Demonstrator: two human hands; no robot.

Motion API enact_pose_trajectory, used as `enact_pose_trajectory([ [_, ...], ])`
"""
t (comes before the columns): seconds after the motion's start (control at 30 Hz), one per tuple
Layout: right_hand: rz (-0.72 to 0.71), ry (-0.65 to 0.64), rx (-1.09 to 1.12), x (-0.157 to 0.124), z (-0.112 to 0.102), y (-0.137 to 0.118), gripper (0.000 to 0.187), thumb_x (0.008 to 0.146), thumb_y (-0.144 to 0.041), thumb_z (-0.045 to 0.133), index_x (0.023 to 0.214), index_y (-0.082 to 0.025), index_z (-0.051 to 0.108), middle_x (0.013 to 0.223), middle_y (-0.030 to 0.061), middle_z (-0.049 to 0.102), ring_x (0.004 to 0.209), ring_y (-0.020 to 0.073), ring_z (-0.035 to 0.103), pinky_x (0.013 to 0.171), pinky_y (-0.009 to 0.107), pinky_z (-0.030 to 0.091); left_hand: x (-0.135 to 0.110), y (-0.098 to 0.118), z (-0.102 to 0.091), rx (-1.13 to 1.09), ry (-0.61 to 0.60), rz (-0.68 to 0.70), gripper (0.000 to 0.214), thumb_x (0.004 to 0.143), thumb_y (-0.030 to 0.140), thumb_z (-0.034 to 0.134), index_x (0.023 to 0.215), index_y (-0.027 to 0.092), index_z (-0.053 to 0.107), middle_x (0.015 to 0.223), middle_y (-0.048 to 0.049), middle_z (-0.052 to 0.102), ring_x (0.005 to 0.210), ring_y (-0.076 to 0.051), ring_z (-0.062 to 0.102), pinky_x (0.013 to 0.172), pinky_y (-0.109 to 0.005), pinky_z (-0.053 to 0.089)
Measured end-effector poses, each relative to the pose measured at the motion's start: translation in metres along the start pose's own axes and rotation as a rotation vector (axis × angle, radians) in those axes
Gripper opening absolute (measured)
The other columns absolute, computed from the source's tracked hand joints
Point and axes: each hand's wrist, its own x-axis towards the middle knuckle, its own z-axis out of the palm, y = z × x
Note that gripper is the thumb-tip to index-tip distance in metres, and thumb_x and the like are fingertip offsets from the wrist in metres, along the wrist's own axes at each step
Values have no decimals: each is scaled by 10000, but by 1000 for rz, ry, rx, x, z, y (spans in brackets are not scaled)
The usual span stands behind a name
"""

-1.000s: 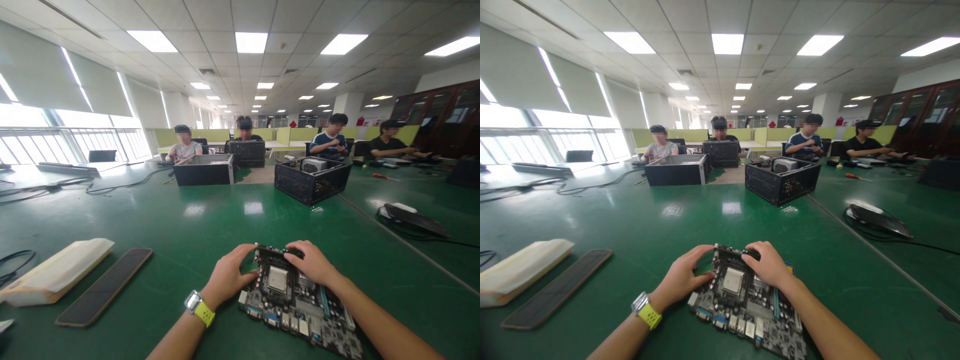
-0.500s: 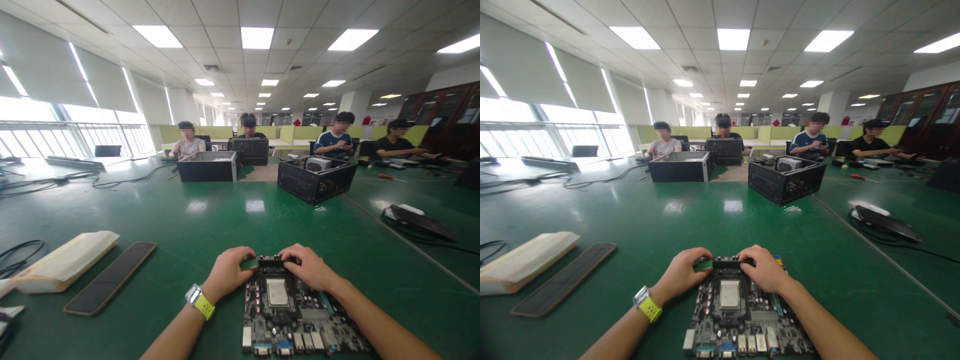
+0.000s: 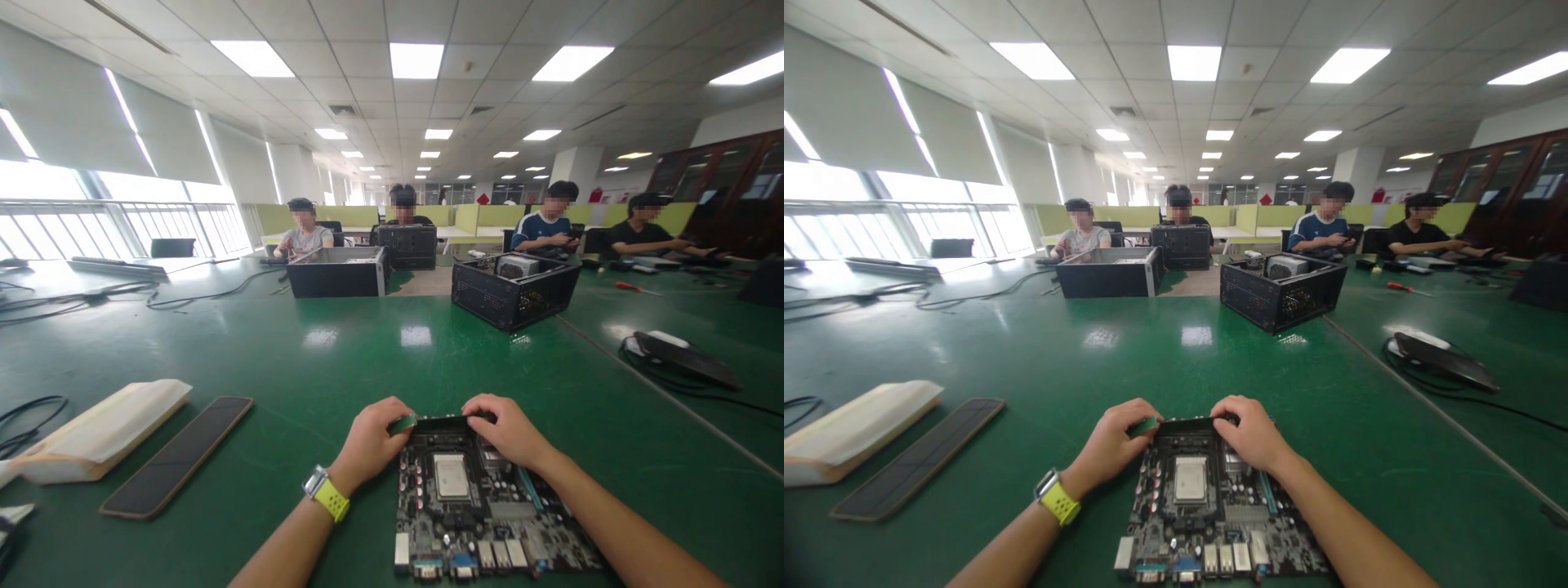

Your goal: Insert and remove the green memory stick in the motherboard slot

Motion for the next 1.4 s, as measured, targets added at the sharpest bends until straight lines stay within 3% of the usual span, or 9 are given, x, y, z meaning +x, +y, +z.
enact_pose_trajectory([
  [0.63,17,-14,28,-2,-2,-3,216,793,-292,522,803,-198,716,861,42,711,855,203,619,820,327,441,-1,-1,1,-18,1,1,162,817,182,534,896,206,673,872,-44,664,817,-173,599,770,-275,470],
  [0.87,28,9,58,-1,-4,0,266,812,-318,501,732,-182,714,892,60,713,876,204,623,842,331,438,-1,-4,0,27,-5,-12,125,818,186,547,797,191,670,801,-37,652,766,-165,596,727,-257,468],
  [1.4,57,7,80,1,-5,3,346,842,-400,468,727,-179,709,854,63,715,848,208,621,811,320,426,-2,-6,3,44,1,-31,105,816,181,559,833,188,662,830,-33,657,781,-165,587,733,-254,447],
])
